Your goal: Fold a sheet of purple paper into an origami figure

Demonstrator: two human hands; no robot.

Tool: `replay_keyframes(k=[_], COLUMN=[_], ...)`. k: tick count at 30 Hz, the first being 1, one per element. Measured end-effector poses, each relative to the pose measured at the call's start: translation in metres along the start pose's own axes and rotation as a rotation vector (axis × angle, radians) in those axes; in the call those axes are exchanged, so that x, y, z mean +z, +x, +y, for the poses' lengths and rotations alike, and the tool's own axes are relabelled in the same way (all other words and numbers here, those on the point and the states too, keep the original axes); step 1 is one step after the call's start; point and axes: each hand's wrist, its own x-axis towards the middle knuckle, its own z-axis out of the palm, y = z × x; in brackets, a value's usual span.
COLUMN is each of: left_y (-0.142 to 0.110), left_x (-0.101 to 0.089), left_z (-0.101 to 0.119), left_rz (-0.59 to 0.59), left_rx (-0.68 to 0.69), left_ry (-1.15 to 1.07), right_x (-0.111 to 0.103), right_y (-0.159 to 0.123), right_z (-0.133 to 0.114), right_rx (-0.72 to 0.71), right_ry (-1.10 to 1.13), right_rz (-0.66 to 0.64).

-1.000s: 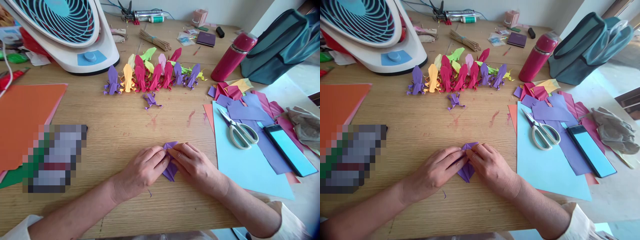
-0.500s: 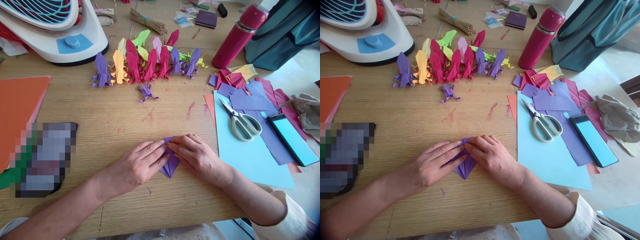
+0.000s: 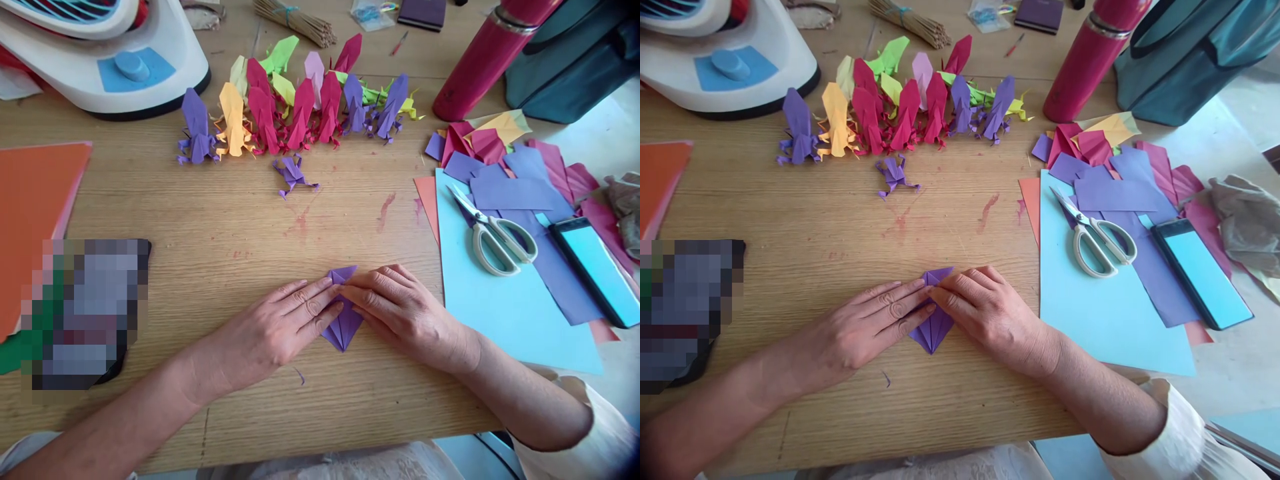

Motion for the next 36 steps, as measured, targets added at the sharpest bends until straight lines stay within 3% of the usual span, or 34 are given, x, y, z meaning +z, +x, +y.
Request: replay_keyframes(k=[8, 15, 36], left_y=[0.002, 0.003, 0.005], left_x=[-0.003, -0.006, -0.008], left_z=[0.0, 0.001, 0.002], left_rz=[-0.002, -0.075, -0.062], left_rx=[-0.007, -0.034, -0.037], left_ry=[-0.031, -0.025, -0.034], right_x=[-0.003, -0.005, -0.006], right_y=[-0.013, -0.022, -0.022], right_z=[-0.004, -0.011, -0.017], right_rx=[-0.192, -0.182, -0.217], right_ry=[0.031, 0.04, -0.024], right_rz=[0.016, -0.036, -0.074])
